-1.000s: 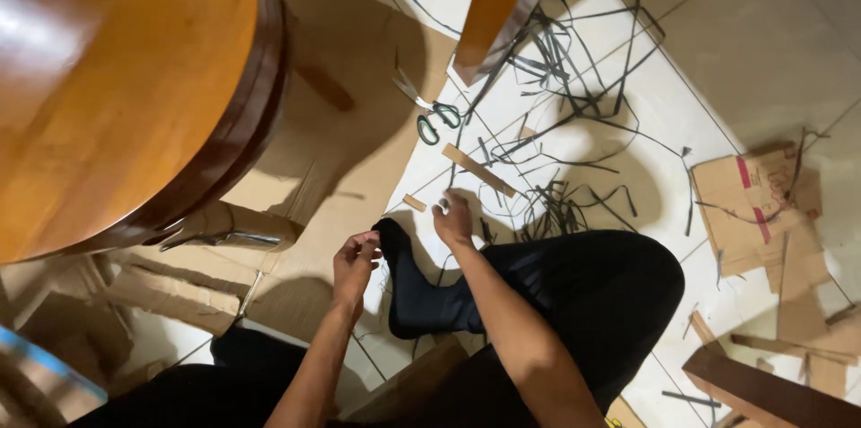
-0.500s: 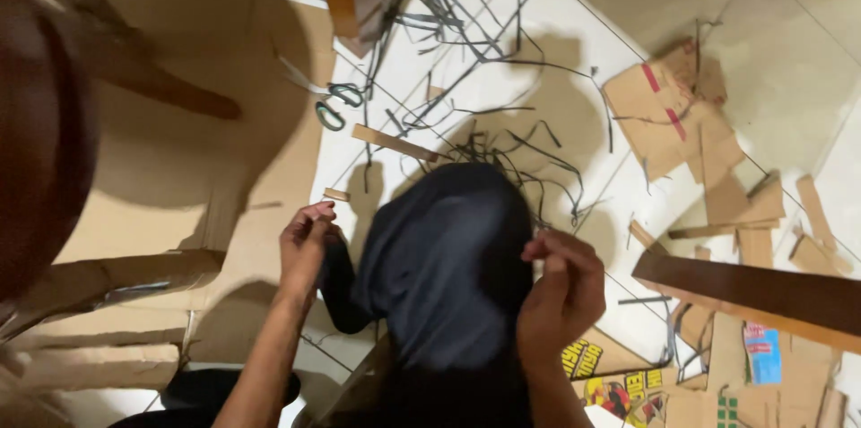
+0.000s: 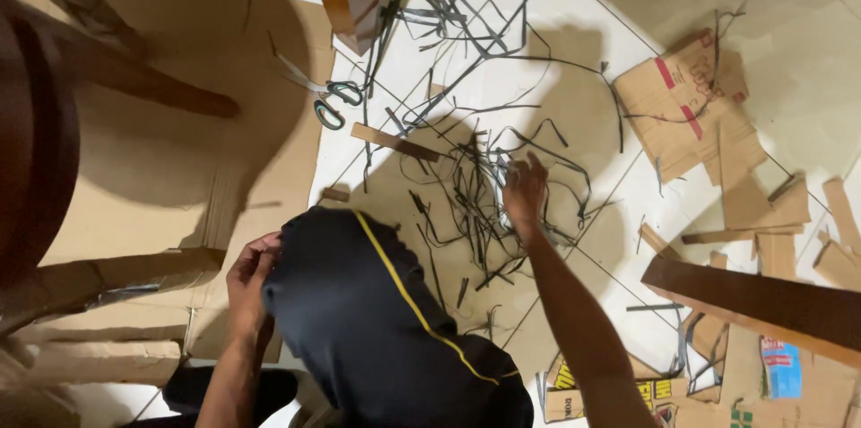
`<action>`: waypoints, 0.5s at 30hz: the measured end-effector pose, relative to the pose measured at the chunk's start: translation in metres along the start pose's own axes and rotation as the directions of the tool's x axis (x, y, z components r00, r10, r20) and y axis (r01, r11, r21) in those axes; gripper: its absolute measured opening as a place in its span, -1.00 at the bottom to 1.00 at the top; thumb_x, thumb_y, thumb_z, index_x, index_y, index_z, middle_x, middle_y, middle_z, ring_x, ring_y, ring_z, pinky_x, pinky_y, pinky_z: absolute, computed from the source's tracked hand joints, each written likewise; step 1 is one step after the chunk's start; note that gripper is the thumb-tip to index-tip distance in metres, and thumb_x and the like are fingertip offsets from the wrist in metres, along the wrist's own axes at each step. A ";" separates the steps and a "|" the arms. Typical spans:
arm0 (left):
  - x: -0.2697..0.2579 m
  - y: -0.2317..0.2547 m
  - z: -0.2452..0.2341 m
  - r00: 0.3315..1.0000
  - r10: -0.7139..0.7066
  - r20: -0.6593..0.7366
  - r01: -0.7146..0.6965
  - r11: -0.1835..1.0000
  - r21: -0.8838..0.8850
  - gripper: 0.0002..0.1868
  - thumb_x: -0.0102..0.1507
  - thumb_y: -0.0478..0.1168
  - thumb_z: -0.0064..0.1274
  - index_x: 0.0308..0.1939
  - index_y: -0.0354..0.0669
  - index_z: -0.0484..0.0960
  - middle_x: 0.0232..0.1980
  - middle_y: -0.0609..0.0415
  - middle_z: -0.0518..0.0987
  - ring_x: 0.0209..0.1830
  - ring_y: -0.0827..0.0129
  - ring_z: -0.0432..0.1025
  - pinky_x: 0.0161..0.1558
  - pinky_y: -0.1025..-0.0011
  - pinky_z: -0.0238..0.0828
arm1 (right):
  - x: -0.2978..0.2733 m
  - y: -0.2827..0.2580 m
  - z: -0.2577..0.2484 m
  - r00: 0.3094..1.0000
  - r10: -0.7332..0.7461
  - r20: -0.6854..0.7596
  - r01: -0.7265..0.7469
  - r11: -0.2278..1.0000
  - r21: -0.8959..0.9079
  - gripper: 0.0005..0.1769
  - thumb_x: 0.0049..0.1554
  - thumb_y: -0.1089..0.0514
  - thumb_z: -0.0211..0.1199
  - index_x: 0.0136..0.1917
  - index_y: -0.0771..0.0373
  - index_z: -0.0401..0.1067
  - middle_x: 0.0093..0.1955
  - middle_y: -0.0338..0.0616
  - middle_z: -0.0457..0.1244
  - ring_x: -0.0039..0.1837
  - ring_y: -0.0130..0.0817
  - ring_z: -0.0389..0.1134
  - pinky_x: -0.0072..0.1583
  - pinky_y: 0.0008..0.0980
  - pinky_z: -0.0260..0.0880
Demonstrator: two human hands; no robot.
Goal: Wrapping a wooden table leg with cardboard and securing it with zip ties
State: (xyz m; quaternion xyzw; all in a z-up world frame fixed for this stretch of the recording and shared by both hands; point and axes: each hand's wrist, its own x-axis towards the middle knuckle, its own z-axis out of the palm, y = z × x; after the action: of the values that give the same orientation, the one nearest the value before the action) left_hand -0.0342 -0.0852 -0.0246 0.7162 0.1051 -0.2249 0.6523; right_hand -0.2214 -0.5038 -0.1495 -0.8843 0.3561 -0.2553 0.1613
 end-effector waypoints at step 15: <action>-0.027 0.018 -0.011 0.999 -0.007 -0.046 0.007 1.000 0.008 -0.79 0.37 -0.30 -0.02 0.02 -0.27 0.66 -0.21 -0.18 0.56 -0.18 0.18 0.44 -0.07 0.22 0.43 | 0.118 0.051 -0.023 0.967 0.194 0.167 -0.227 0.951 0.212 -0.76 0.20 0.11 0.24 0.14 0.01 0.56 0.07 -0.10 0.37 0.14 -0.02 0.43 0.08 -0.16 0.51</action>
State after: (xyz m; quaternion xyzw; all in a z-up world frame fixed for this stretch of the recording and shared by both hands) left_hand -0.0477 -0.0723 0.0041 0.7235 0.1218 -0.2109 0.6459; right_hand -0.1895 -0.6256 -0.1151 -0.8328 0.4040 -0.2113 0.3139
